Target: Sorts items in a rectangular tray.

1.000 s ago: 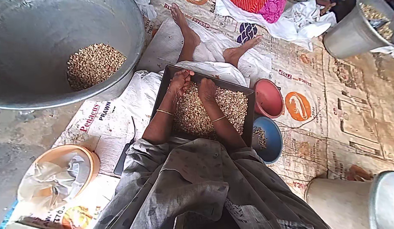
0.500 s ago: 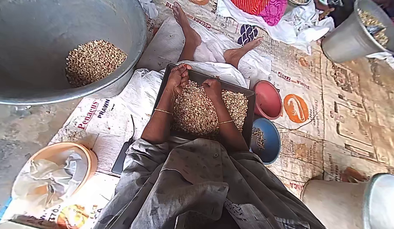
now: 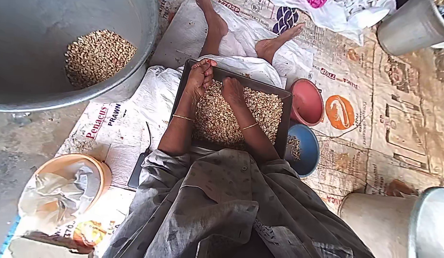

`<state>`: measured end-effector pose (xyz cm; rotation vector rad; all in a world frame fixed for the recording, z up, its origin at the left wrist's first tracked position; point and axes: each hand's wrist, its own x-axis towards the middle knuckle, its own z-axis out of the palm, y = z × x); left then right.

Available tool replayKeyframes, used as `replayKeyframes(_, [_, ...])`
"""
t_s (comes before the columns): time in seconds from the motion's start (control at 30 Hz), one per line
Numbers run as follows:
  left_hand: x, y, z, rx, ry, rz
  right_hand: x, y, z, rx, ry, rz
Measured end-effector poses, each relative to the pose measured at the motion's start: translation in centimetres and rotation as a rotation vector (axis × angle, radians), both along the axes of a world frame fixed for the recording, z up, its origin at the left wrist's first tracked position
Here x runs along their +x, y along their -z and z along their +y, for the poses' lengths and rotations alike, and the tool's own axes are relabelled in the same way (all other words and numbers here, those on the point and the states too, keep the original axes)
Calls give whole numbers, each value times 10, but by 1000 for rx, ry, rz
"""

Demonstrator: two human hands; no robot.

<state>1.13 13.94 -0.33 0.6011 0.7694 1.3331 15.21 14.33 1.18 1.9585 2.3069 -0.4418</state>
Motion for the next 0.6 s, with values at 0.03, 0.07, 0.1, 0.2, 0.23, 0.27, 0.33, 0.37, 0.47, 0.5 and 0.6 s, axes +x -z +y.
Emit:
replayKeyframes(0.03, [0,0,0,-6,6,4,2,4,2,10,1,24])
replayKeyframes(0.07, [0,0,1,-8,14,11,5,8,4,26,4,50])
replayKeyframes(0.1, [-1,1,1,-10,21,17,10,12,7,34,9,91])
replayKeyframes(0.2, [-1,3,0,-13,34,47,34,17,16,39,70,379])
replayKeyframes(0.23, [-1,3,0,-10,36,54,44,14,18,60,91,529])
replayKeyframes(0.27, [-1,3,0,-10,34,58,56,10,17,79,102,716])
replayKeyframes(0.33, [-1,3,-1,-12,25,79,77,-9,4,24,111,1188])
replayKeyframes(0.37, [0,3,-1,-12,20,100,89,-17,-6,-78,102,1444])
replayKeyframes(0.47, [4,2,-3,0,60,198,118,-16,-29,-295,72,1840])
replayKeyframes(0.5, [6,1,-4,0,91,236,122,-11,-38,-314,94,1825])
replayKeyframes(0.6, [14,-5,-8,-32,214,337,122,-1,-64,-274,170,1542])
